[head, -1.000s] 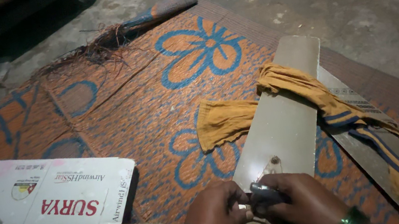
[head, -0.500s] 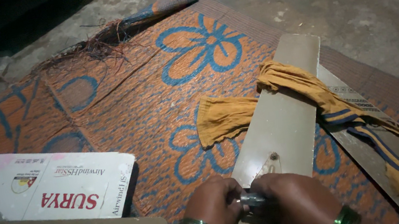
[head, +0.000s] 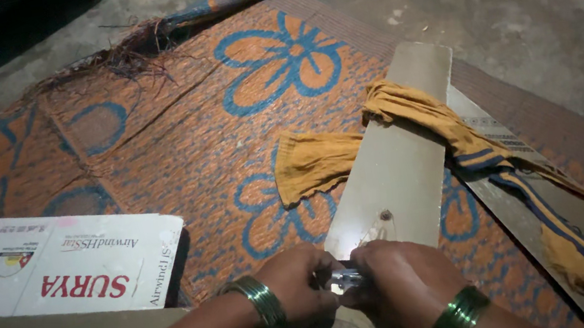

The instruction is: The person attaches fan blades to the central hub of an electric fan. They align each blade and use a screwdriver to tighten the screws securing the blades to the hub.

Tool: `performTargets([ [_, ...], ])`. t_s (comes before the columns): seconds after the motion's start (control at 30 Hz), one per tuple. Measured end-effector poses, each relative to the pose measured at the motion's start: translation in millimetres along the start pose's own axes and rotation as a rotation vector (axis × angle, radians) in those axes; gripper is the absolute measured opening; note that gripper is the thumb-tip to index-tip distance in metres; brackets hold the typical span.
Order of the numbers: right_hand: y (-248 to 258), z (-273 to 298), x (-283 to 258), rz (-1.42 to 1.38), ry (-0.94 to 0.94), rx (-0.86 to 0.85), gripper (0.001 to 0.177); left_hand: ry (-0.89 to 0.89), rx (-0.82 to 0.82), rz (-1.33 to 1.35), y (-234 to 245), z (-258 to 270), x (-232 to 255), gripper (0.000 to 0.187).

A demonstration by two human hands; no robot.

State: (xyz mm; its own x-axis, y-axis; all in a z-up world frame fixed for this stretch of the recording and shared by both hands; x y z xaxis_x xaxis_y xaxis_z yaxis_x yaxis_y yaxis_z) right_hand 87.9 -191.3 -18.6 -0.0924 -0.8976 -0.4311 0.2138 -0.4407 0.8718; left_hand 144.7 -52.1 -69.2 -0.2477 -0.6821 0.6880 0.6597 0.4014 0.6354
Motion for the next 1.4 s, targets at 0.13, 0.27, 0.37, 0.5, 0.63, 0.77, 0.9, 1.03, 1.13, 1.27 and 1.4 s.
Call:
performTargets([
  [0.13, -5.9, 5.9, 10.2, -0.054, 0.043, 0.059, 0.033, -0.009, 0.029, -0.075, -3.1, 7.0, -0.4, 0.038],
  [0.27, 0.2, 11.7, 6.1, -0.174, 0.249, 0.152, 0.026, -0.246, 0.216, -0.199, -0.4, 21.6, 13.5, 0.037],
  [0.37, -0.2, 12.4, 5.3, -0.09, 0.201, 0.161, 0.03, -0.45, 0.28, -0.422, 1.2, 38.3, 28.4, 0.042],
  [0.5, -2.0, 11.2, 1.0, -0.01, 0.156, 0.17, 0.028, -0.281, 0.002, -0.247, -1.1, 43.1, 23.3, 0.073],
  [0.63, -0.7, 15.8, -1.6, -0.026, 0.206, 0.239, 0.027, -0.278, -0.058, -0.195, -2.0, 47.7, 22.6, 0.08],
  [0.77, -12.2, 19.2, 5.7, 0.009, 0.098, 0.198, 0.023, -0.305, -0.027, -0.19, -4.9, 48.1, 18.3, 0.078],
  [0.9, -13.0, 19.9, 3.7, 0.09, 0.15, 0.287, 0.03, -0.312, 0.018, -0.224, -5.0, 48.8, 19.8, 0.072],
  [1.03, -16.4, 24.9, 7.5, 0.079, 0.18, 0.284, 0.027, -0.132, -0.029, -0.276, -6.8, 47.6, 15.1, 0.065],
  [1.13, -16.6, 21.7, 5.6, 0.09, 0.212, 0.285, 0.027, -0.136, 0.027, -0.298, -6.9, 52.1, 17.9, 0.063],
  [1.27, -8.3, 25.4, -0.9, 0.078, 0.356, 0.308, 0.024, -0.135, 0.063, -0.287, -8.6, 54.6, 8.9, 0.056],
  [1.4, -5.3, 19.8, -1.7, 0.249, 0.373, 0.19, 0.021, -0.13, 0.111, -0.283, -11.8, 52.7, -6.3, 0.052],
])
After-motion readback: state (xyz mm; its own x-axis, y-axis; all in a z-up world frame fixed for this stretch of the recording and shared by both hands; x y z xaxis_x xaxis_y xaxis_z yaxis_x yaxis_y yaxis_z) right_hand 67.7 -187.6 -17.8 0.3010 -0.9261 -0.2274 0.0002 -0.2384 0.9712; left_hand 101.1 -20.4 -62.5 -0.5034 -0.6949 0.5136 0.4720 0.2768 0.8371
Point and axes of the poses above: each hand's wrist, its own z-axis away from the middle knuckle, its own y-axis out of the back of the hand, x = y × z, the point moved 6 cm from there along -z, towards the middle knuckle, and after that the axes turned 7 degrees about x, right-handed, at the moved point
